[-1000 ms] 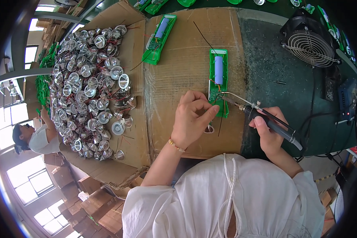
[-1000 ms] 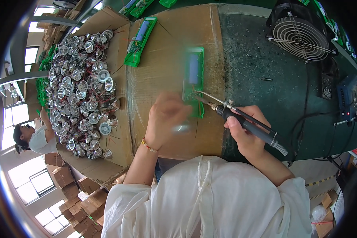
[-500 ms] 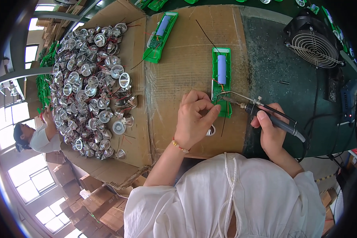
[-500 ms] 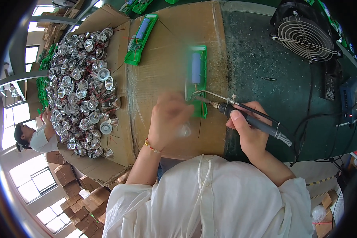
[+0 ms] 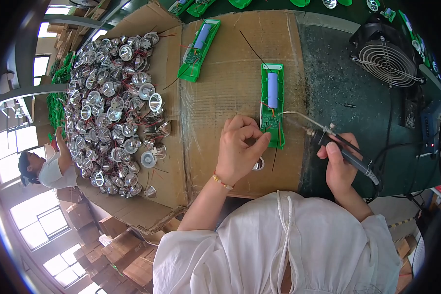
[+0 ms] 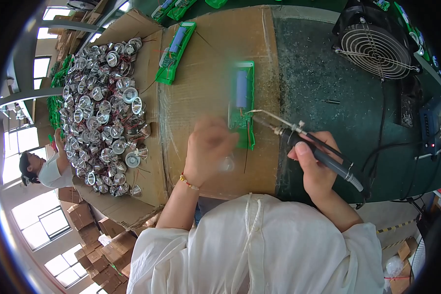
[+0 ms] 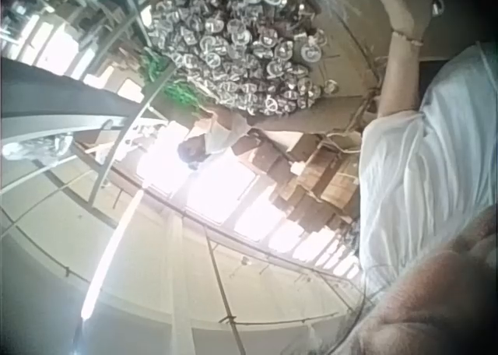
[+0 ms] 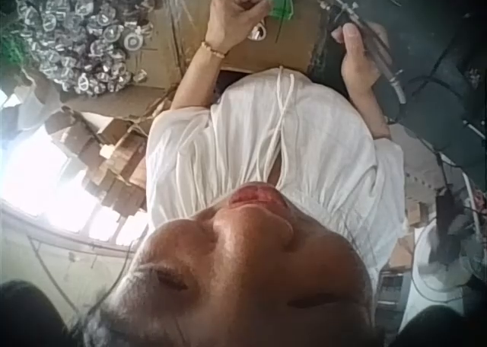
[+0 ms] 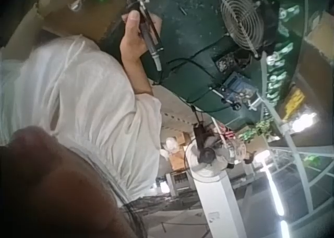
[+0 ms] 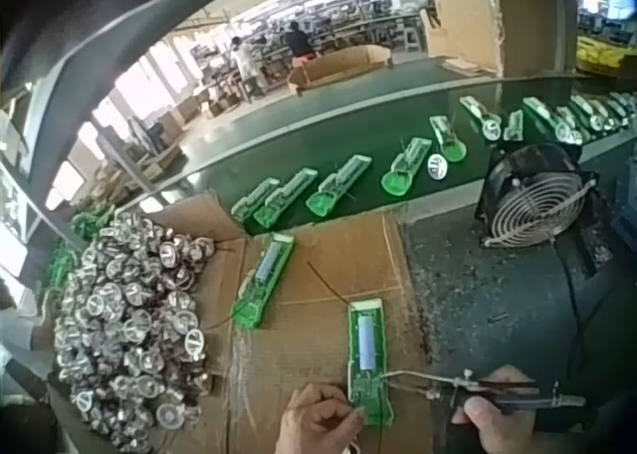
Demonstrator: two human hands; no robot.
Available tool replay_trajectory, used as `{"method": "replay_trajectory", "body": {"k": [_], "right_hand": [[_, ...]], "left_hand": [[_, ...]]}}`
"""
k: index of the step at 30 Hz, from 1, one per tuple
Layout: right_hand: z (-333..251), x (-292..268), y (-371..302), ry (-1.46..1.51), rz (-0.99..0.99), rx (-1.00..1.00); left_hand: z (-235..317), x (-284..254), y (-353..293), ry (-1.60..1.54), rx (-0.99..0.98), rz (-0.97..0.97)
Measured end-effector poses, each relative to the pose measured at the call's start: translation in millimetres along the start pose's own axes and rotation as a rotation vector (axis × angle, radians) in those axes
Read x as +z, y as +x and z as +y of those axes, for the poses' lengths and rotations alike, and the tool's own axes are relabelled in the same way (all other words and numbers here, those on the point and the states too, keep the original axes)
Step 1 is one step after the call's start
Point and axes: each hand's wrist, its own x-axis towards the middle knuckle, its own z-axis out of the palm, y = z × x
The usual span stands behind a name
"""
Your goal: Soldering wires onto circuit boards for the assembly of portable flashlights.
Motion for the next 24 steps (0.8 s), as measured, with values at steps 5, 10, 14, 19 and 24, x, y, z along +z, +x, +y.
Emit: {"method": "replay_trajectory", "body": {"k": [5, 10, 14, 19, 24], "right_hand": [[-6.6, 8.1, 0.4, -0.154, -0.138, -0.034], [-2.6, 8.1, 1.9, -0.138, -0.140, -0.016], [-0.5, 7.5, -0.1, -0.078, -0.106, 0.016], [-1.5, 6.2, 1.4, -0.015, -0.044, -0.050], [-2.3, -0.1, 2.1, -0.041, -0.011, -0.026]], "left_hand": [[0.1, 0.2, 0.4, -0.004, 0.000, -0.005], [-0.5, -0.4, -0.3, -0.008, 0.000, -0.009], [-1.0, -0.3, 0.0, -0.010, 0.026, -0.009], [-0.6, -0.9, 2.2, -0.007, 0.018, -0.012], [1.1, -1.9, 2.9, -0.004, 0.018, -0.008]]}}
